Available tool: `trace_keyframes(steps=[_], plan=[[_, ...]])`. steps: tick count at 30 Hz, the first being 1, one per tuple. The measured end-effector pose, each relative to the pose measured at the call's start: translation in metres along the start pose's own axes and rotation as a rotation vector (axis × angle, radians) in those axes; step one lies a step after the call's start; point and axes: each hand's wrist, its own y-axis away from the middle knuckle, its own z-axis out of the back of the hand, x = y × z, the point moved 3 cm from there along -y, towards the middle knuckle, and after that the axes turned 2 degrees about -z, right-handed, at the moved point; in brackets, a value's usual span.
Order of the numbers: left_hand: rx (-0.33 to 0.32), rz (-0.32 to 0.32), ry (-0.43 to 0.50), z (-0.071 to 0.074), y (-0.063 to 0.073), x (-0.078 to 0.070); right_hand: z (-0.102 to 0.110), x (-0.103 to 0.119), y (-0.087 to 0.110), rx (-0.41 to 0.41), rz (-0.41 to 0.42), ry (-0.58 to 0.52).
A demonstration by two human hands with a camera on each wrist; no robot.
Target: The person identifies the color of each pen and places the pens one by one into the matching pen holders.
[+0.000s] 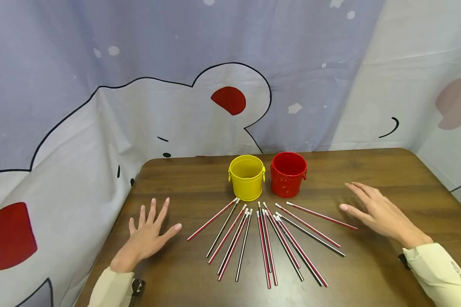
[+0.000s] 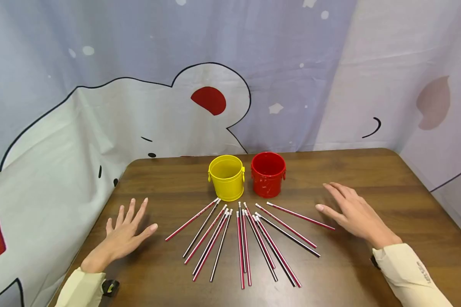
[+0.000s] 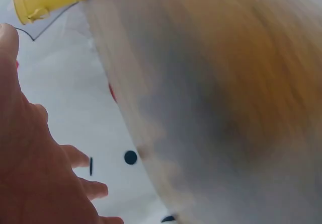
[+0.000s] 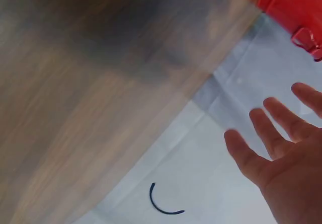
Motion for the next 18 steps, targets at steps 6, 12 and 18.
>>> trace_keyframes(steps=[6, 12, 18], plan=[[-0.018, -0.018, 0.042, 0.000, -0.008, -0.017, -0.004, 0.018, -0.006, 0.033, -0.006, 0.012], [-0.029, -0.048, 0.138, 0.001, -0.016, -0.036, -0.007, 0.031, -0.013, 0.013, 0.071, 0.030], [-0.038, -0.083, 0.202, 0.001, -0.023, -0.050, -0.016, 0.043, -0.023, 0.024, 0.109, -0.121]])
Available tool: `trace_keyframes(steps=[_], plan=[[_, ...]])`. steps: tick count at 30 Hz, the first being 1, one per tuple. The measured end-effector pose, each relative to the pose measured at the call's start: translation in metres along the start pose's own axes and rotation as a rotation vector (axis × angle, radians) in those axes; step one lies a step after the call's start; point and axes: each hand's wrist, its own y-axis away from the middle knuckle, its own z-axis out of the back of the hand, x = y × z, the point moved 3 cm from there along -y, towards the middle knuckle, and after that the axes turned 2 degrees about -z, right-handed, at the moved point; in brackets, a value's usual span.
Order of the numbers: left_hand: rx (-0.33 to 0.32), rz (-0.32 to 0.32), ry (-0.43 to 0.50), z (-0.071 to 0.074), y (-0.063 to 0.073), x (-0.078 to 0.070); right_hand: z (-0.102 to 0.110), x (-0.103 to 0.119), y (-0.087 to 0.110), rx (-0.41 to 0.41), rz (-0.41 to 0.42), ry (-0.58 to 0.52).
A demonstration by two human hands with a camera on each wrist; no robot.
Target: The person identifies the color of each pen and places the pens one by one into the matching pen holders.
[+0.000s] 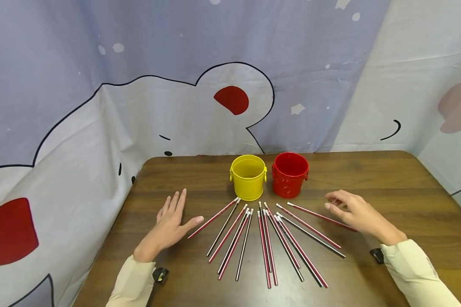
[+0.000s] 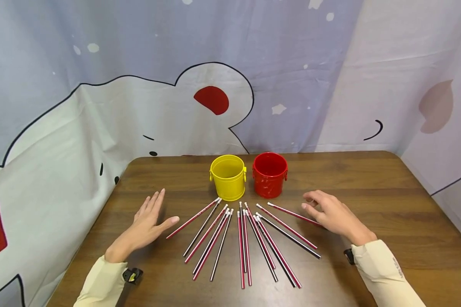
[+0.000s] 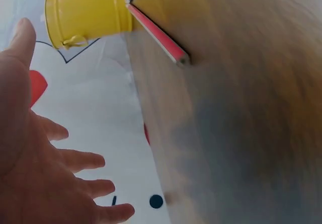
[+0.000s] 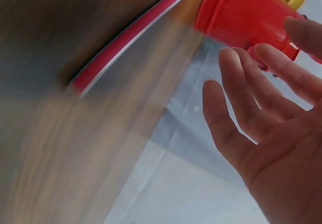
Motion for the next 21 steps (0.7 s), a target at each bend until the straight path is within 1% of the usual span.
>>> trace_keyframes(steps=[4, 10, 13, 16, 18, 21], plan=[[-0.024, -0.022, 0.053, -0.001, -0.005, -0.006, -0.007, 0.005, -0.008, 0.039, 0.010, -0.101], [-0.103, -0.061, 0.169, -0.004, -0.015, -0.017, -0.016, 0.011, -0.018, 0.098, -0.015, -0.148], [-0.124, -0.076, 0.219, -0.005, -0.020, -0.024, -0.020, 0.014, -0.021, 0.111, -0.025, -0.167], [-0.113, -0.057, 0.258, -0.008, -0.025, -0.033, -0.024, 0.018, -0.025, 0.109, -0.024, -0.182], [-0.105, -0.032, 0.293, -0.010, -0.029, -0.038, -0.026, 0.021, -0.029, 0.112, -0.021, -0.192], [-0.106, -0.005, 0.349, -0.015, -0.037, -0.044, -0.030, 0.026, -0.034, 0.132, -0.040, -0.204]])
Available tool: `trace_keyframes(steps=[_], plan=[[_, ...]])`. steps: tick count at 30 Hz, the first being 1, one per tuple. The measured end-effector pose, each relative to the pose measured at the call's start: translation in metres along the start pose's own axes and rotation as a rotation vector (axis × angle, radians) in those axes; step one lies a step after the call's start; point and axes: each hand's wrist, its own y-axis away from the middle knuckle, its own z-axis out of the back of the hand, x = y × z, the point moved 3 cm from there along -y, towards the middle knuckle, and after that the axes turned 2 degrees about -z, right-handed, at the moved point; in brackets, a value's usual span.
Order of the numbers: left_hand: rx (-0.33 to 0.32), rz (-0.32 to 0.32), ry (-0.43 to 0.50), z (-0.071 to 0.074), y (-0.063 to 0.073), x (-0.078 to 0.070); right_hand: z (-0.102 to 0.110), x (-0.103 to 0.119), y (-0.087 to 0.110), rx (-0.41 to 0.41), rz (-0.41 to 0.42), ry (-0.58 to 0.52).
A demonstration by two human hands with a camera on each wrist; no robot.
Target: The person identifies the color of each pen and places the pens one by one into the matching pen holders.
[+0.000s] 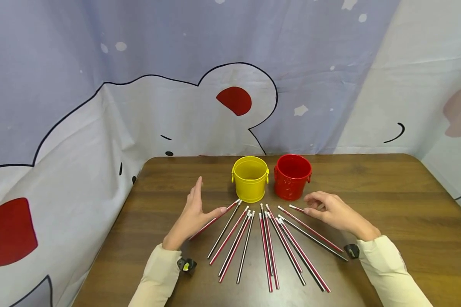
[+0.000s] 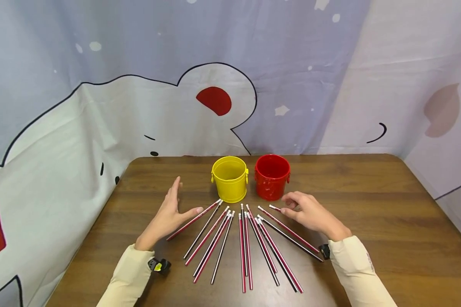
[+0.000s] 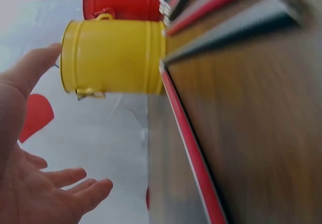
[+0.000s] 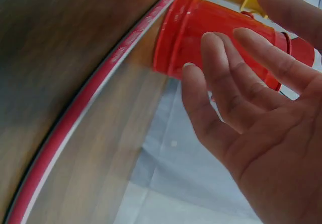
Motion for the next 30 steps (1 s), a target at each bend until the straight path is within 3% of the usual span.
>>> trace_keyframes(steps=[8, 15, 22, 30], plan=[[-0.008, -0.017, 0.166, -0.024, -0.020, -0.009, -0.007, 0.010, -0.012, 0.097, -0.070, 0.008], [-0.047, -0.034, 0.163, -0.034, -0.035, -0.018, -0.005, 0.011, -0.021, 0.141, -0.117, -0.005], [-0.101, -0.013, 0.191, -0.039, -0.043, -0.021, -0.004, 0.010, -0.026, 0.250, -0.196, -0.055], [-0.100, 0.016, 0.239, -0.050, -0.053, -0.022, -0.005, 0.012, -0.031, 0.265, -0.215, -0.083]])
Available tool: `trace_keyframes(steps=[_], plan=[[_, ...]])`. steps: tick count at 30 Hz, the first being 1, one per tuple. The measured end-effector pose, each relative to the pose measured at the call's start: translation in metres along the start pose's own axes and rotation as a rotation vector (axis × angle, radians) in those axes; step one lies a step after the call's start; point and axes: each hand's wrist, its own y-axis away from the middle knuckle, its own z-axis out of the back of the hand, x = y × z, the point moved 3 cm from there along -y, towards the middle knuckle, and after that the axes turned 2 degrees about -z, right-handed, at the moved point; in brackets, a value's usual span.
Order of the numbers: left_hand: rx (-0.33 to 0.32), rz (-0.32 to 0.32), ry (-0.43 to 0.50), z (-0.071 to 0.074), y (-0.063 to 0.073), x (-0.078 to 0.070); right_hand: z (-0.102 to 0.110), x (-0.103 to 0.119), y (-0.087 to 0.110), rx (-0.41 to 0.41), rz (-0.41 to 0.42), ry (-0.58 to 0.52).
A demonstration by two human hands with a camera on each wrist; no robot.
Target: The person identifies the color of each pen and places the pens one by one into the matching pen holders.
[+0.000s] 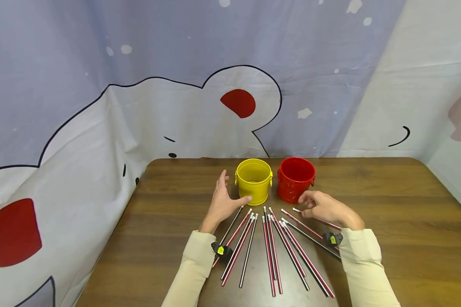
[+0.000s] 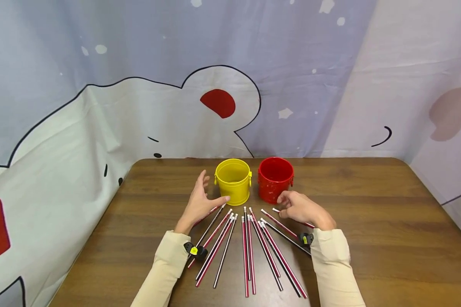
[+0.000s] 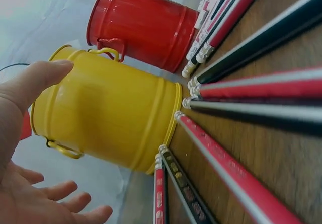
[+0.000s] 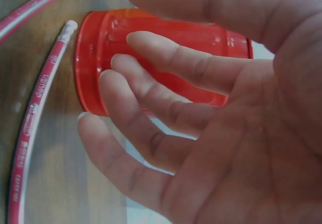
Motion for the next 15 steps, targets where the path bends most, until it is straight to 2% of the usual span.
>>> trace_keyframes(steps=[8, 15], plan=[[0.010, 0.022, -0.004, -0.014, -0.007, 0.002, -0.001, -0.008, -0.001, -0.043, 0.000, -0.022], [-0.012, -0.033, 0.002, -0.023, -0.015, -0.006, 0.000, -0.016, -0.002, -0.085, 0.011, -0.013]])
